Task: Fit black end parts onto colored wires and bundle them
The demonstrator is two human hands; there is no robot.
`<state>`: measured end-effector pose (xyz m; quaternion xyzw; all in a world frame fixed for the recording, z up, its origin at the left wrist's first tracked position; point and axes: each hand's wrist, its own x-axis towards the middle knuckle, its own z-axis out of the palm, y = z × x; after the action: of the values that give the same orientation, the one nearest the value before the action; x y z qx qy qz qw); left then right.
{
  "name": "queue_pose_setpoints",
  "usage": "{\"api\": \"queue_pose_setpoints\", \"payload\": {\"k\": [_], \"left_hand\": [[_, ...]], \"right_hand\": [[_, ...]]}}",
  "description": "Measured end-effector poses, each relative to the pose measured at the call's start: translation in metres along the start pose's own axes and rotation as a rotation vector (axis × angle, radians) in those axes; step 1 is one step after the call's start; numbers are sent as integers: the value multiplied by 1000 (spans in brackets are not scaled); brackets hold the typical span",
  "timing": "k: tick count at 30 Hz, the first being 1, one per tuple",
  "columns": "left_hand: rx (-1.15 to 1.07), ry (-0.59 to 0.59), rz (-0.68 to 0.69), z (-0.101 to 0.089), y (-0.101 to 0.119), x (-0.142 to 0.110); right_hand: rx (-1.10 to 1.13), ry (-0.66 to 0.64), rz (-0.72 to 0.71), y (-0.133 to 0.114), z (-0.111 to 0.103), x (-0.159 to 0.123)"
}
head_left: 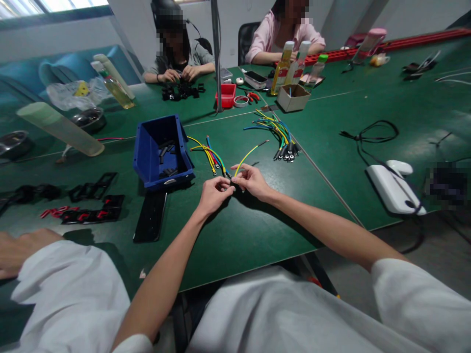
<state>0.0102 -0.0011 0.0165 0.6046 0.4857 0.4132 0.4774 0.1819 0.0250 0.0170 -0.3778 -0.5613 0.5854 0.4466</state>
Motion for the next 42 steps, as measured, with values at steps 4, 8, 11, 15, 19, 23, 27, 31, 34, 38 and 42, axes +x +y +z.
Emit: {"api": "queue_pose_setpoints", "payload": {"k": [4,8,11,15,19,23,27,31,34,38,42], "left_hand": [[92,87,25,5,2,-3],[279,159,116,8,10,-8],[438,192,205,9,12,-10],[516,224,276,9,8,-9],[511,242,303,8,3,-7],[529,238,317,8,3,-7],[529,209,324,7,3,-6],[499,202,318,6,4,-6],[474,208,302,7,8,-8],[476,202,283,7,15,-11],[499,201,297,9,19,-14]], "right_hand": [[-39,-8,-20,1,1,-2],[-102,-14,-32,0,3,-6],[-203,-4,-75,-3,5,-9],[-392,30,-161,-8,5,-13],[-452,-16,-183,-6,4,-13],[-495,-22,-209,0,2,-10],[-527,-27,-235,1,-1,-8],[-532,-40,-247,1,-3,-6],[-513,-48,-252,2,-5,-5],[-456,-60,-245,4,-7,-5],[-415,-48,-221,4,-5,-6]]}}
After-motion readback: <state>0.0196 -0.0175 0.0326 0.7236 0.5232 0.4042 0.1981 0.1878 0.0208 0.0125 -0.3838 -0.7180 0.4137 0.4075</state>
